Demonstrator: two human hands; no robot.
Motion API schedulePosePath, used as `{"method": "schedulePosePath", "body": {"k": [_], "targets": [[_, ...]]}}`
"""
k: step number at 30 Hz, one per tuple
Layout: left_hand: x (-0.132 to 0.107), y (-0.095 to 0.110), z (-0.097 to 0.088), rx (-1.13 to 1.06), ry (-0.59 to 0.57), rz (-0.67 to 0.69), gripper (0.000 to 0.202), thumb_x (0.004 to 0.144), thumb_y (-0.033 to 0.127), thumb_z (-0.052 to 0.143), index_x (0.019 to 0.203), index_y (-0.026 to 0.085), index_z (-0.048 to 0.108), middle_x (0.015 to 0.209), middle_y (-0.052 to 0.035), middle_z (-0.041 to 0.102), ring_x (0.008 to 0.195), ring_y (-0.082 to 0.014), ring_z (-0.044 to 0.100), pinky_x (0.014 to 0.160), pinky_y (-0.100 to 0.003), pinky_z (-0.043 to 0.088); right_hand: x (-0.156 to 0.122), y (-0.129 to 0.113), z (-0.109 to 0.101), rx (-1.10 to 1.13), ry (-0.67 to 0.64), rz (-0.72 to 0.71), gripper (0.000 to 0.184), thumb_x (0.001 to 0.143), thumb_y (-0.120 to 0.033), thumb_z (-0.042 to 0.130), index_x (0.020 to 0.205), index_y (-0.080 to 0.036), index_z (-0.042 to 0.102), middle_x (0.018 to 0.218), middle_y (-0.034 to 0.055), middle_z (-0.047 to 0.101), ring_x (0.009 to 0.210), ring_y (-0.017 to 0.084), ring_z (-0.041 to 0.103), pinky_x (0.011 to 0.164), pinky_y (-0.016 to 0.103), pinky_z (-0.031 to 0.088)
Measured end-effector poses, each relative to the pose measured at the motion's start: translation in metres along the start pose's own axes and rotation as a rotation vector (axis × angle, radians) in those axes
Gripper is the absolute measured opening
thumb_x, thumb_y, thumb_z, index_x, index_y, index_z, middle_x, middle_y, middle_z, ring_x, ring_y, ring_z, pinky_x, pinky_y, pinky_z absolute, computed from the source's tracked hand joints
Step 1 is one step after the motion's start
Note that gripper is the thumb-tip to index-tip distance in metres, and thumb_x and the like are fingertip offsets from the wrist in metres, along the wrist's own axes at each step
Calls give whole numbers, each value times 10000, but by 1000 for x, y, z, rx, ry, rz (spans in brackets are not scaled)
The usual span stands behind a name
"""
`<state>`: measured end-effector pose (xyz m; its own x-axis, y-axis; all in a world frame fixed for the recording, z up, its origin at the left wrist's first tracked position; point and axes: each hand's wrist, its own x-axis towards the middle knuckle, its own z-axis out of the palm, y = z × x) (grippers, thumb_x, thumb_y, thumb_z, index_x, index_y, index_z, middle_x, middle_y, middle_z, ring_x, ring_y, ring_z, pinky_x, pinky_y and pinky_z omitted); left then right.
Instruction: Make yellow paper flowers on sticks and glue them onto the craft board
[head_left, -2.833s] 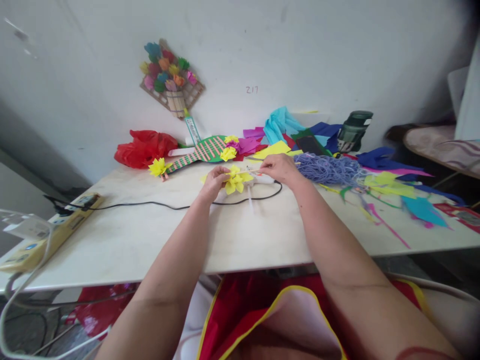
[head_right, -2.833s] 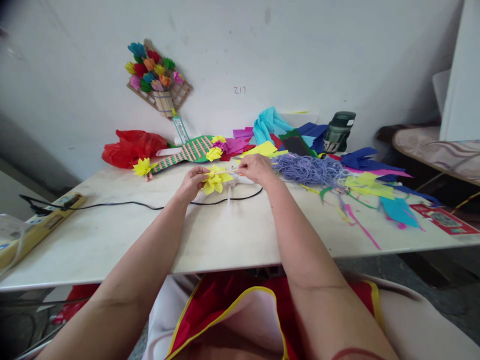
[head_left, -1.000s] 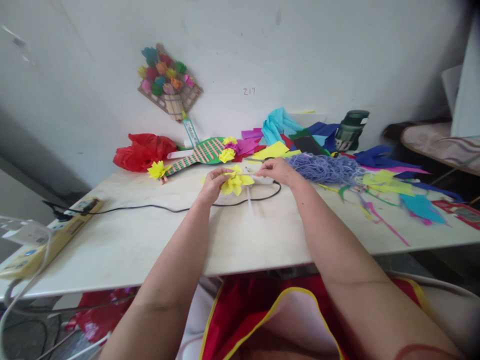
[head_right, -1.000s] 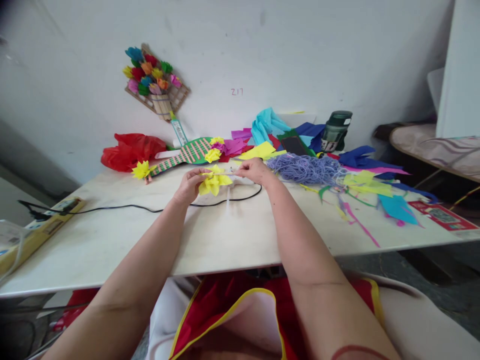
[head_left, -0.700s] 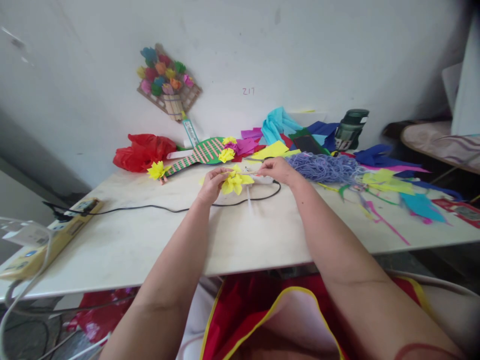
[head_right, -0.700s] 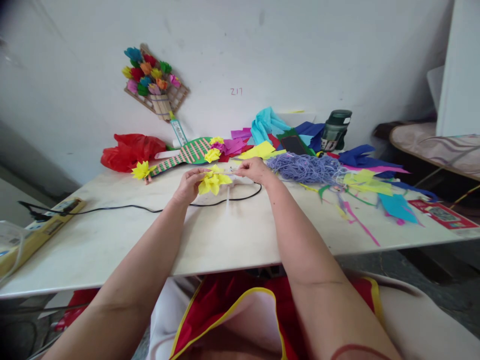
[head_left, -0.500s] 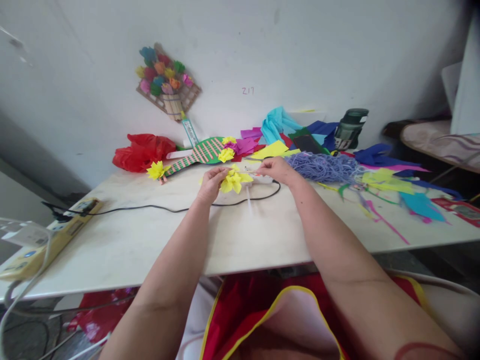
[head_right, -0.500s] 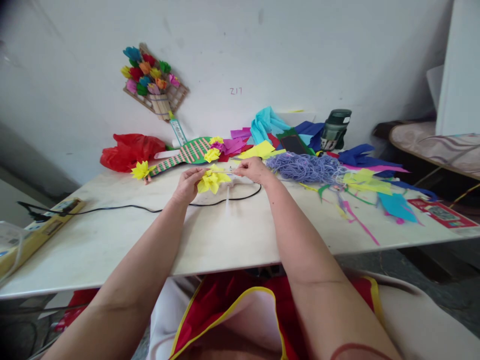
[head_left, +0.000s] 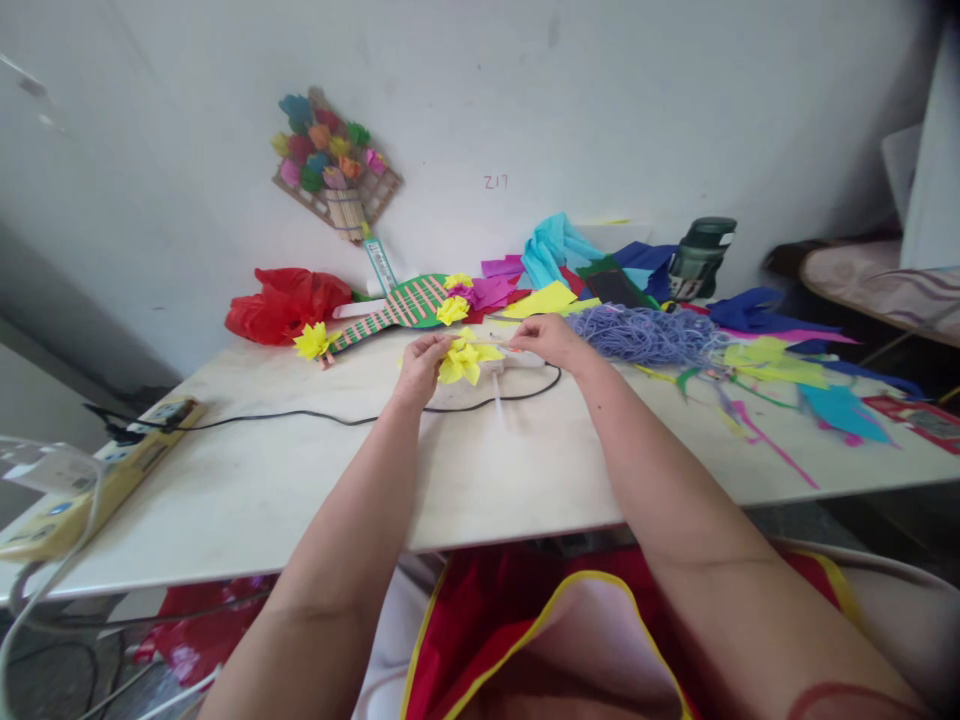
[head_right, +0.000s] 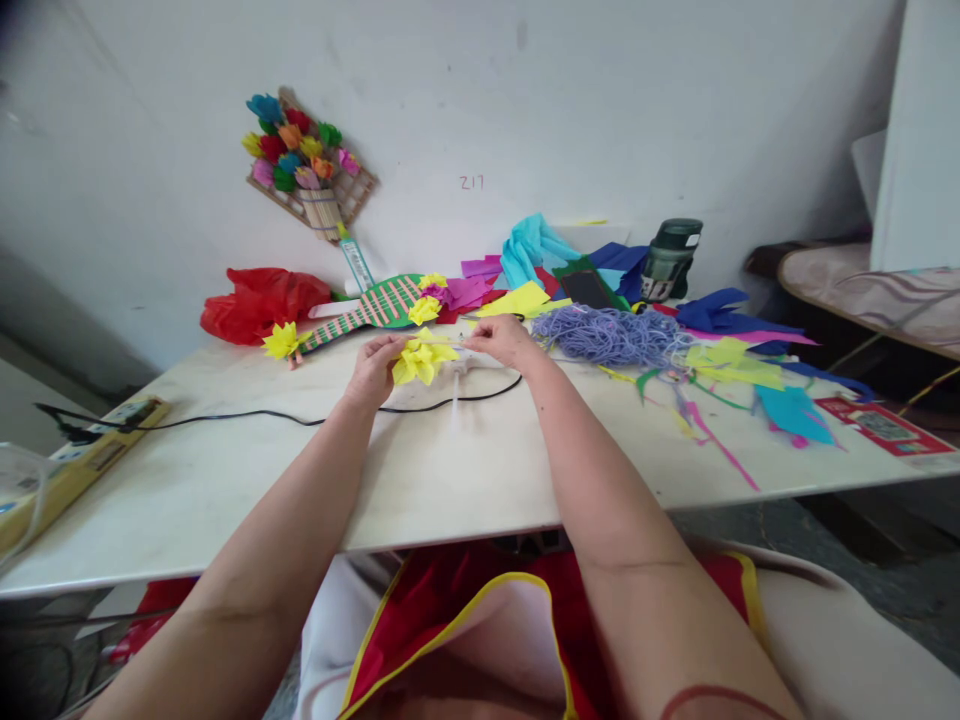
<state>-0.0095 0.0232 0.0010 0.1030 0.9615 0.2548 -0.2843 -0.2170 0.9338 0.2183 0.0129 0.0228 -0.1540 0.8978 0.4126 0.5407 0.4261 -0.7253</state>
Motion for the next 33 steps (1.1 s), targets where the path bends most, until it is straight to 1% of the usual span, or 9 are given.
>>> {"method": "schedulePosePath", "body": {"k": [4,8,10,13,17,20,24,26,33], "targets": [[1,-2,-1,21,-23,5,299,554,381,754,721,146,675,637,-9,654,551,-119,582,545,-240,432,0,1,-1,-49,27,-18,189,663,-348,687,649,-163,652,665,19,654,637,136,560,604,257,411],[1,-5,-2,27,-46,2,285,572,378,754,719,146,677,643,-7,652,533,-104,560,528,-228,415,0,-3,-3,-198,50,-51,139,679,-302,704,713,-169,684,717,19,676,673,137,576,621,246,400],[1,-5,-2,24,-63,-1,284,577,375,756,724,144,682,637,-7,650,529,-101,554,524,-225,412,-1,-9,-3,-273,33,-92,166,701,-274,697,838,-182,718,783,21,694,714,140,588,647,243,400],[0,-5,-1,19,-95,-13,286,578,372,758,728,140,683,653,-15,661,547,-111,569,538,-229,426,-4,-23,-2,-374,-35,-158,338,768,-253,648,1102,-242,702,865,11,712,737,137,603,677,247,401],[-1,-5,0,29,-110,-37,285,578,371,746,728,139,676,651,-19,659,555,-123,578,553,-242,438,-7,-37,0,-470,-153,-215,433,825,-225,586,1247,-300,644,921,9,736,803,157,638,738,262,432],[-1,-4,0,34,-116,-50,283,569,365,746,724,140,669,640,-20,651,570,-135,588,563,-249,444,-6,-36,1,-477,-220,-235,440,849,-196,552,1265,-318,632,1043,9,743,881,174,667,799,277,467],[-2,-4,1,32,-125,-65,290,560,366,752,718,139,665,610,-17,636,567,-140,587,563,-251,445,-5,-31,6,-432,-265,-270,414,880,-212,538,1259,-352,626,1221,-13,685,1063,188,658,913,298,482],[-2,-4,0,28,-127,-64,292,562,367,751,718,136,664,613,-18,639,563,-141,587,557,-252,443,-5,-30,7,-426,-272,-268,390,893,-229,531,1248,-356,632,1238,-19,673,1110,194,645,945,313,485],[1,-7,0,-12,-91,-31,261,573,354,744,685,139,645,630,-16,650,534,-123,569,535,-241,428,-5,-38,9,-441,-222,-288,367,911,-236,514,1237,-359,629,1227,-36,671,1135,192,640,976,320,489]]}}
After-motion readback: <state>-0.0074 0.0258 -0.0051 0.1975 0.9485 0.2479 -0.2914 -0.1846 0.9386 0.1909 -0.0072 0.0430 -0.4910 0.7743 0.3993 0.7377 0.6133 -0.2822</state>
